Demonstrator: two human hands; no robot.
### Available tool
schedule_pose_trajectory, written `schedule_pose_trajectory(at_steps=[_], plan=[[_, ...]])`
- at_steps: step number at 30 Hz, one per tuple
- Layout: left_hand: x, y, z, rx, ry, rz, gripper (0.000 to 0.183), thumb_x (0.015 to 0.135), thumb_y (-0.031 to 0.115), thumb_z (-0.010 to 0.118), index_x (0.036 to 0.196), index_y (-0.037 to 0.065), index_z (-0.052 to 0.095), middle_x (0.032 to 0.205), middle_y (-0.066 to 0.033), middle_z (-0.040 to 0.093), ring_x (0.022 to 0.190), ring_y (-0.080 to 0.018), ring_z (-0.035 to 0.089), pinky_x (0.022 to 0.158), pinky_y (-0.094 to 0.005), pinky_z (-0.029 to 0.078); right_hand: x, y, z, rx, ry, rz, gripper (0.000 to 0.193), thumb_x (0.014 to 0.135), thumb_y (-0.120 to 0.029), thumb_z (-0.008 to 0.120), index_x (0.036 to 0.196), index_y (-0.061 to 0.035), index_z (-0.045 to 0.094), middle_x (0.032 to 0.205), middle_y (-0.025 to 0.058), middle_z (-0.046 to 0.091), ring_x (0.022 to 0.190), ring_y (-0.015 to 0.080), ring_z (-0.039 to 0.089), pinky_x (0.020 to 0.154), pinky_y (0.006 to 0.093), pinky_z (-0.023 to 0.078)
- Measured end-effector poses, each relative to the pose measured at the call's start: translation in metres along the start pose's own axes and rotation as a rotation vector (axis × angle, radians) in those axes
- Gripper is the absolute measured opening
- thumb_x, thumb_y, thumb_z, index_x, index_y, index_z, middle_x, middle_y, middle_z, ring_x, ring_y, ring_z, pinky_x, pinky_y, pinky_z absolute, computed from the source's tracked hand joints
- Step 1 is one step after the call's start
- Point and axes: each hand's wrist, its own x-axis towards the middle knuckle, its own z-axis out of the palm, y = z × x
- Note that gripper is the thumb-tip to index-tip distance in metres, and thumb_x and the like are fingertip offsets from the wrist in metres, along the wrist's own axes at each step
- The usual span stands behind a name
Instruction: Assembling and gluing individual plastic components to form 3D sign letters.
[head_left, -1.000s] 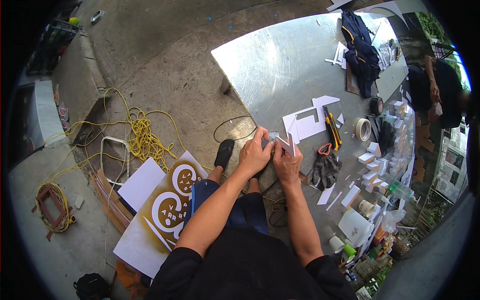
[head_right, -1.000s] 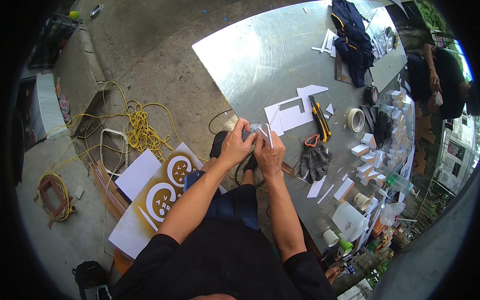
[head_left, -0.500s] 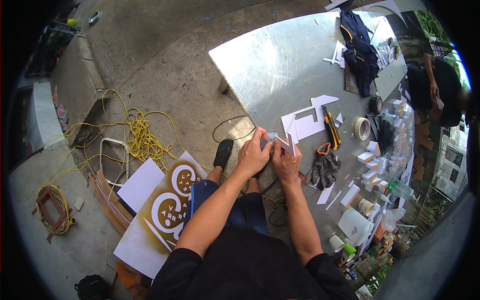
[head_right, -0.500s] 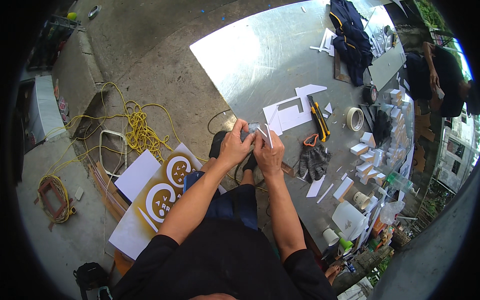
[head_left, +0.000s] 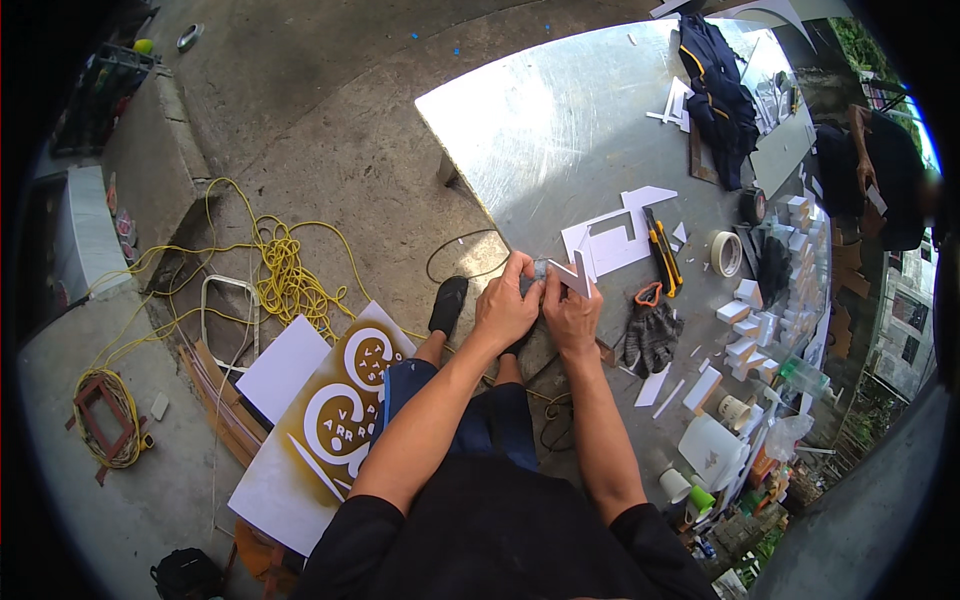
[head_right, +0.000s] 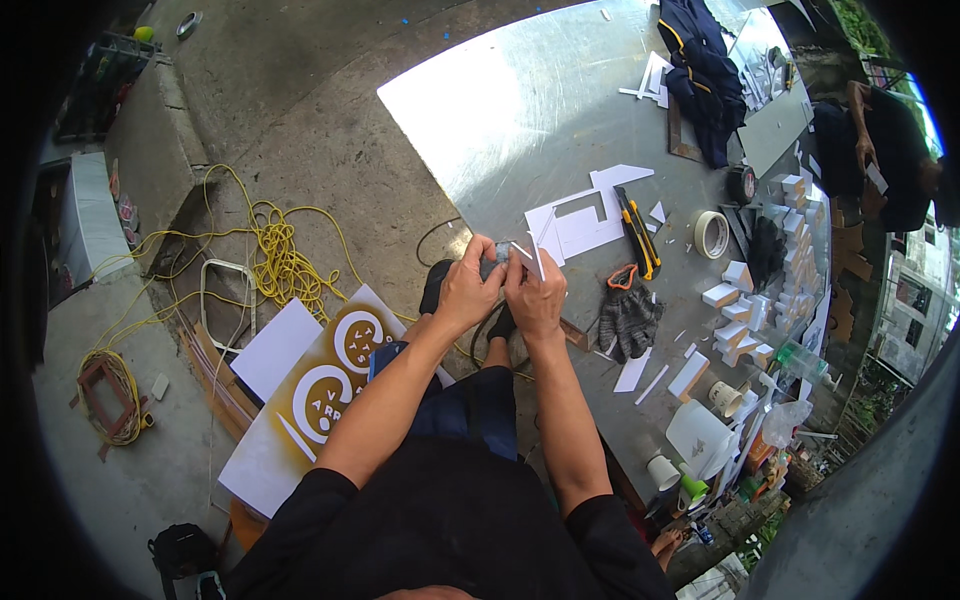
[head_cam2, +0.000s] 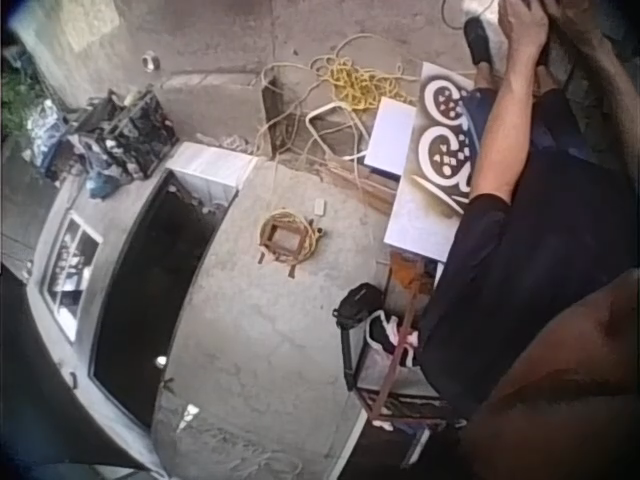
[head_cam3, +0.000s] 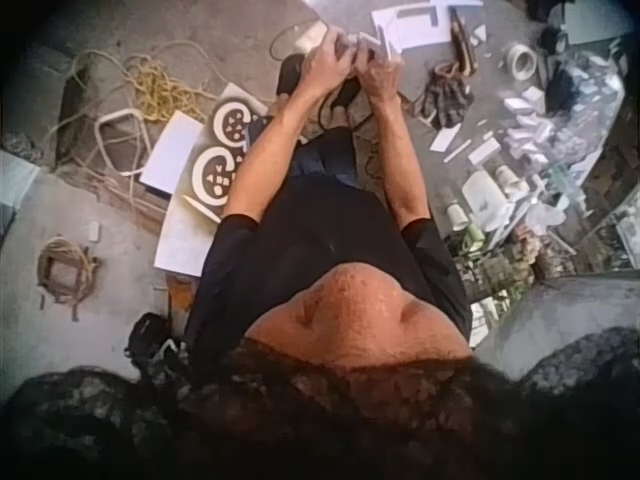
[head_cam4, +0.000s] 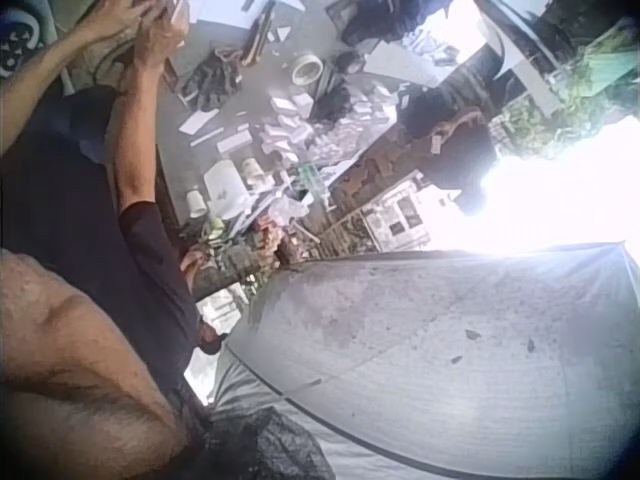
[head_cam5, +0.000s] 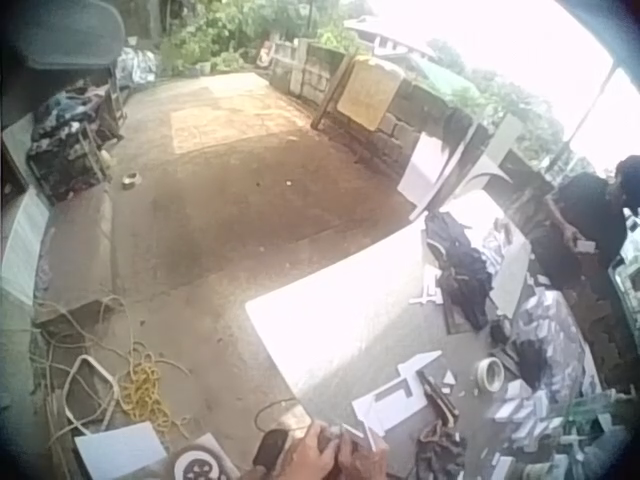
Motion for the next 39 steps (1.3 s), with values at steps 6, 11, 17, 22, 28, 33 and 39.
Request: schedule_pose_trajectory(at_steps=[6, 11, 17, 22, 28, 33, 39], plan=[[-0.002, 0.001, -0.001, -0.01, -0.039, -0.038, 0.026, 0.087, 0.026, 0.063, 0.102, 0.013, 0.046, 0.07, -0.0168, 0.062, 0.072, -0.0423, 0.063, 0.064, -0.049, 0.046, -0.006, 0.003, 0.001, -0.011, 0.046, -0.074, 0.013, 0.086, -0.006, 0.067, 0.077, 0.0015, 0.06, 0.068, 0.0149, 0.058, 0.057, 0.0347, 0.058, 0.052, 0.0426, 0.045], [-0.002, 0.001, -0.002, 0.006, -0.047, -0.057, 0.025, 0.088, 0.026, 0.062, 0.102, 0.014, 0.046, 0.071, -0.0169, 0.062, 0.072, -0.0427, 0.063, 0.064, -0.049, 0.046, -0.016, 0.0, -0.002, -0.006, 0.032, -0.042, 0.012, 0.086, -0.004, 0.068, 0.08, 0.0002, 0.06, 0.064, 0.0134, 0.059, 0.054, 0.0296, 0.06, 0.051, 0.0389, 0.046], [-0.003, 0.003, 0.001, -0.012, -0.039, -0.028, 0.024, 0.088, 0.025, 0.062, 0.102, 0.014, 0.046, 0.072, -0.0173, 0.062, 0.073, -0.0424, 0.063, 0.064, -0.0491, 0.046, -0.005, 0.002, -0.001, -0.004, 0.043, -0.107, 0.008, 0.085, -0.005, 0.067, 0.08, 0.0006, 0.063, 0.069, 0.0142, 0.058, 0.056, 0.0327, 0.058, 0.052, 0.0419, 0.045], [-0.003, 0.002, -0.002, 0.017, -0.068, -0.071, 0.024, 0.088, 0.024, 0.062, 0.102, 0.013, 0.046, 0.071, -0.0171, 0.061, 0.072, -0.0423, 0.063, 0.063, -0.0493, 0.046, -0.017, -0.001, -0.003, 0.037, 0.033, 0.006, 0.01, 0.085, -0.005, 0.066, 0.079, 0.001, 0.063, 0.068, 0.0145, 0.057, 0.057, 0.0336, 0.059, 0.052, 0.0414, 0.045], [-0.001, 0.0, -0.001, -0.012, -0.032, -0.039, 0.024, 0.088, 0.024, 0.062, 0.102, 0.013, 0.045, 0.07, -0.0167, 0.06, 0.072, -0.0422, 0.063, 0.063, -0.0488, 0.046, -0.012, -0.003, -0.004, 0.047, 0.026, 0.038, 0.009, 0.085, -0.005, 0.067, 0.079, 0.0002, 0.063, 0.067, 0.014, 0.057, 0.057, 0.0326, 0.058, 0.052, 0.0419, 0.045], [-0.001, -0.002, 0.0, -0.005, -0.012, 0.002, 0.025, 0.088, 0.025, 0.062, 0.102, 0.014, 0.045, 0.07, -0.0161, 0.06, 0.071, -0.0419, 0.063, 0.062, -0.0484, 0.046, -0.003, -0.002, 0.0, -0.002, 0.054, -0.057, 0.01, 0.085, -0.006, 0.067, 0.078, 0.0003, 0.062, 0.067, 0.0136, 0.056, 0.055, 0.0323, 0.057, 0.051, 0.0417, 0.044], [-0.002, 0.0, 0.001, 0.023, -0.041, -0.027, 0.025, 0.088, 0.025, 0.062, 0.102, 0.014, 0.045, 0.071, -0.0162, 0.061, 0.071, -0.0421, 0.063, 0.063, -0.0481, 0.046, -0.011, 0.002, 0.0, 0.009, 0.047, -0.016, 0.011, 0.085, -0.005, 0.068, 0.079, 0.0006, 0.061, 0.065, 0.013, 0.058, 0.054, 0.0294, 0.058, 0.051, 0.039, 0.045]])
